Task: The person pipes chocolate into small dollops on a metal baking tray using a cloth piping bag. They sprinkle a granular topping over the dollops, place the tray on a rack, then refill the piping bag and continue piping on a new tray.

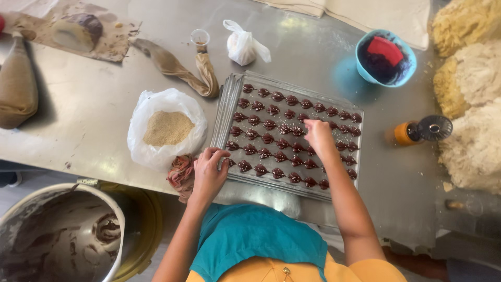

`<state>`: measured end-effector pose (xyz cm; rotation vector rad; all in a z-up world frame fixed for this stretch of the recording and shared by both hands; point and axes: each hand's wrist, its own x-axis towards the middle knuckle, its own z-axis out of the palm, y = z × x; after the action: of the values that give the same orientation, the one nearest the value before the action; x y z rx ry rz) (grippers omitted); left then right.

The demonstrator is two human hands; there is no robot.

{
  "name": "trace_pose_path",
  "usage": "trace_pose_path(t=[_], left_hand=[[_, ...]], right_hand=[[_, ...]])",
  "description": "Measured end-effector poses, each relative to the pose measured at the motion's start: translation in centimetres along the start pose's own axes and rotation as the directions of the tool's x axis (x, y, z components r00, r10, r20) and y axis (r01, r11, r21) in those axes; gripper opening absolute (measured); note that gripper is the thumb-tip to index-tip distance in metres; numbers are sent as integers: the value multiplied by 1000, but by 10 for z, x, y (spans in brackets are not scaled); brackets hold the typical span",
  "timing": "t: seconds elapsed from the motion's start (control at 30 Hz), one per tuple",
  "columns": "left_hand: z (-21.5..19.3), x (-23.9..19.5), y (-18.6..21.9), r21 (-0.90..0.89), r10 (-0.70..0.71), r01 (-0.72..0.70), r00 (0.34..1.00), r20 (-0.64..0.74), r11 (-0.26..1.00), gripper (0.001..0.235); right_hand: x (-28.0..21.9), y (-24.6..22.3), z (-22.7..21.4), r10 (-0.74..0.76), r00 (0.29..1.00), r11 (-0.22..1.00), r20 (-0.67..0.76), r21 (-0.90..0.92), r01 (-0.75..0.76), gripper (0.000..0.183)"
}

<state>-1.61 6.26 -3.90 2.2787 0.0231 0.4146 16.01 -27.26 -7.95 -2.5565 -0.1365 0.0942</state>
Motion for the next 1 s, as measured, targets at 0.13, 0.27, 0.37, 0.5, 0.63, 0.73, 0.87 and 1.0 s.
trace_pose_path(t=[0.13,0.27,0.37,0.5,0.63,0.73,0.87,1.0], left_hand=[[6,7,5,-22,30,-29,998,48,999,15],[10,10,7,-28,53,-51,996,75,998,15],[11,9,9,-27,54,-52,995,80,998,16],[10,5,11,-6,51,-51,996,67,999,16],[6,1,9,3,18,-19,998,56,1000,16],[4,-3,7,13,2,-3,1000,23,1000,15],[2,-9,7,34,-32,32,999,1,999,13],[1,-17,7,37,-44,44,999,-24,998,13]], right_hand=[[-25,4,-22,261,965,950,13,-179,-255,23],[-33,29,-14,-22,999,925,-28,-380,9,39],[-37,51,-1,-168,986,978,7,-124,168,21],[-31,51,12,-234,969,972,-80,-16,233,36],[-29,8,7,-15,999,992,34,126,11,20],[-28,-30,-2,62,988,998,140,-30,-58,24],[-26,-51,-1,-93,967,991,236,-68,112,22],[-17,-38,19,-488,871,869,56,127,478,50]])
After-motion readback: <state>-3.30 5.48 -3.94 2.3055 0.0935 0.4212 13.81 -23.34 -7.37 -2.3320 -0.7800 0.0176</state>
